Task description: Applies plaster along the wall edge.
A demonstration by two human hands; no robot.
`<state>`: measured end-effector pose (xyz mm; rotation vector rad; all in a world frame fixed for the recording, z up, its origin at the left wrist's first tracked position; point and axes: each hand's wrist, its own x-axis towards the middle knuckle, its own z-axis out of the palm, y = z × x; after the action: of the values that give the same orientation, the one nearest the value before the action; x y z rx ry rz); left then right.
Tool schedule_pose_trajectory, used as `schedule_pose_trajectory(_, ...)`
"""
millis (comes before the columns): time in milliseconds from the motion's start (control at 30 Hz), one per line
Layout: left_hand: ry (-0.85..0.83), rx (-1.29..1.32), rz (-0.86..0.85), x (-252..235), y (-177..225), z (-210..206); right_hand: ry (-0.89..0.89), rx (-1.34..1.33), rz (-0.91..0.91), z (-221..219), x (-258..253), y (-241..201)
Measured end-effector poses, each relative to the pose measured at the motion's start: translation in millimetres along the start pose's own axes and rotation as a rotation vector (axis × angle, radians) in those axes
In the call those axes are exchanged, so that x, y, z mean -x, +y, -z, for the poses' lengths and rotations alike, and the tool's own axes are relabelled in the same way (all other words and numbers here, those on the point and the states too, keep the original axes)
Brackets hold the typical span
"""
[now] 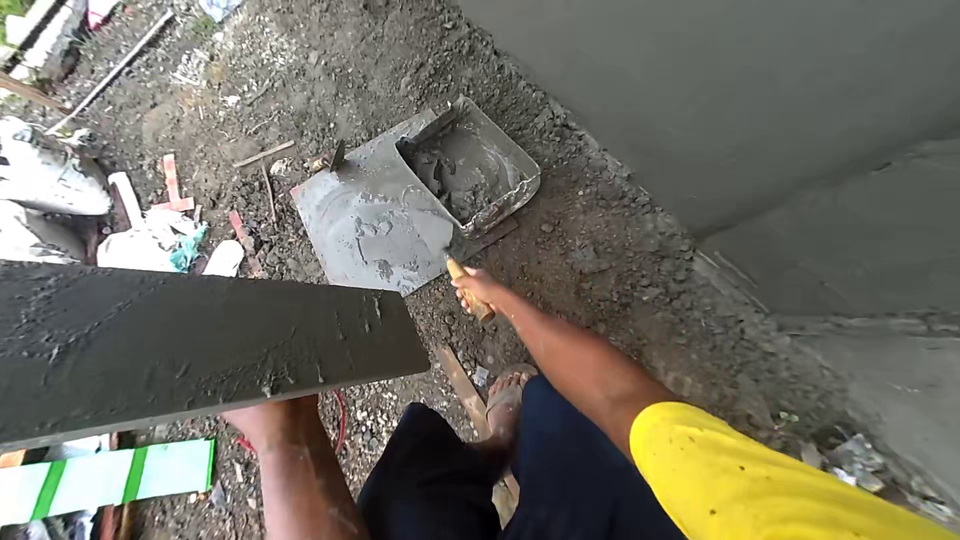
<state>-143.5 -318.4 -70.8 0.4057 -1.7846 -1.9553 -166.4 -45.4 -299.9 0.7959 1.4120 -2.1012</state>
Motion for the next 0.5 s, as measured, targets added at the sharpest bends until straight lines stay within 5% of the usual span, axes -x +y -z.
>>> schedule_pose_trajectory(233, -0.063, -0.056, 0.04, 23, 6, 7, -0.016, -0.193, -0.221, -6, -41, 22)
schedule_pose_trajectory(500, -0.077, -0.101, -0.007, 35, 14, 3, 0.158, 0.714, -0.112, 27, -11, 70)
